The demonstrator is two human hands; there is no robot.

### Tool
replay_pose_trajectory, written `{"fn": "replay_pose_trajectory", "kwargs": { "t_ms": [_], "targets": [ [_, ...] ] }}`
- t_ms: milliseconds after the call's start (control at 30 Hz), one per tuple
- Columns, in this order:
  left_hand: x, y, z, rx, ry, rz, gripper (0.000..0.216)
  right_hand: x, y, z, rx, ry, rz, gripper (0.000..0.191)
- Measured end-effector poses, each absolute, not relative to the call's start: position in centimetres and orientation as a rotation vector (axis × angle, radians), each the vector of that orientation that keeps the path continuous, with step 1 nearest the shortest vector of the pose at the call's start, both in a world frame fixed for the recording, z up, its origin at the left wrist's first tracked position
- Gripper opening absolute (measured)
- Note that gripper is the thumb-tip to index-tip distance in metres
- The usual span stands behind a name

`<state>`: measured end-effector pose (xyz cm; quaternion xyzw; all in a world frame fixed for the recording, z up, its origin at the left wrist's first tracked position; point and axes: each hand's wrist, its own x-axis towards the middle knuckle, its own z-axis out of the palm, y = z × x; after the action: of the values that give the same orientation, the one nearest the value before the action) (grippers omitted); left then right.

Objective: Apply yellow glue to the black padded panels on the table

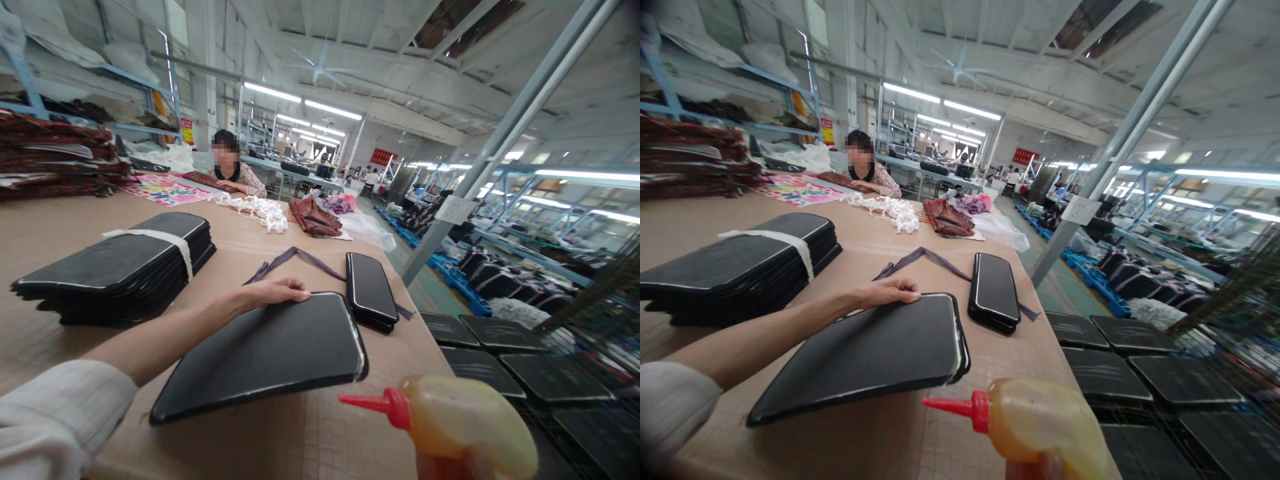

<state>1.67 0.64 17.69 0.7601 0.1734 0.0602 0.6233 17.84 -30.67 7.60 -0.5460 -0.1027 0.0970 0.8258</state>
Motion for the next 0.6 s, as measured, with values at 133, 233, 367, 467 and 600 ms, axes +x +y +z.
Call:
{"fn": "replay_pose_trajectory", "kwargs": {
  "t_ms": [133, 233, 367, 467, 600],
  "targets": [
    [1.5, -0.2, 18.9, 1.581, 0.511, 0.337, 0.042, 17.7, -29.2, 10.6, -1.051, -0.194, 0.122, 0.053],
    [0.5, -1.4, 18.3, 1.466, 0.54, 0.402, 0.042, 17.0, -27.9, 13.0, -0.959, -0.127, 0.084, 0.051],
    [-1.1, -3.0, 15.1, 1.336, 0.568, 0.472, 0.038, 16.3, -26.1, 15.2, -0.866, -0.094, 0.098, 0.056],
    [-1.7, -3.3, 12.5, 1.25, 0.585, 0.529, 0.035, 16.6, -24.8, 15.5, -0.872, -0.155, 0.04, 0.06],
    [-1.5, -3.0, 10.2, 1.147, 0.605, 0.495, 0.035, 18.2, -23.1, 14.6, -0.952, -0.187, 0.052, 0.062]
  ]
}}
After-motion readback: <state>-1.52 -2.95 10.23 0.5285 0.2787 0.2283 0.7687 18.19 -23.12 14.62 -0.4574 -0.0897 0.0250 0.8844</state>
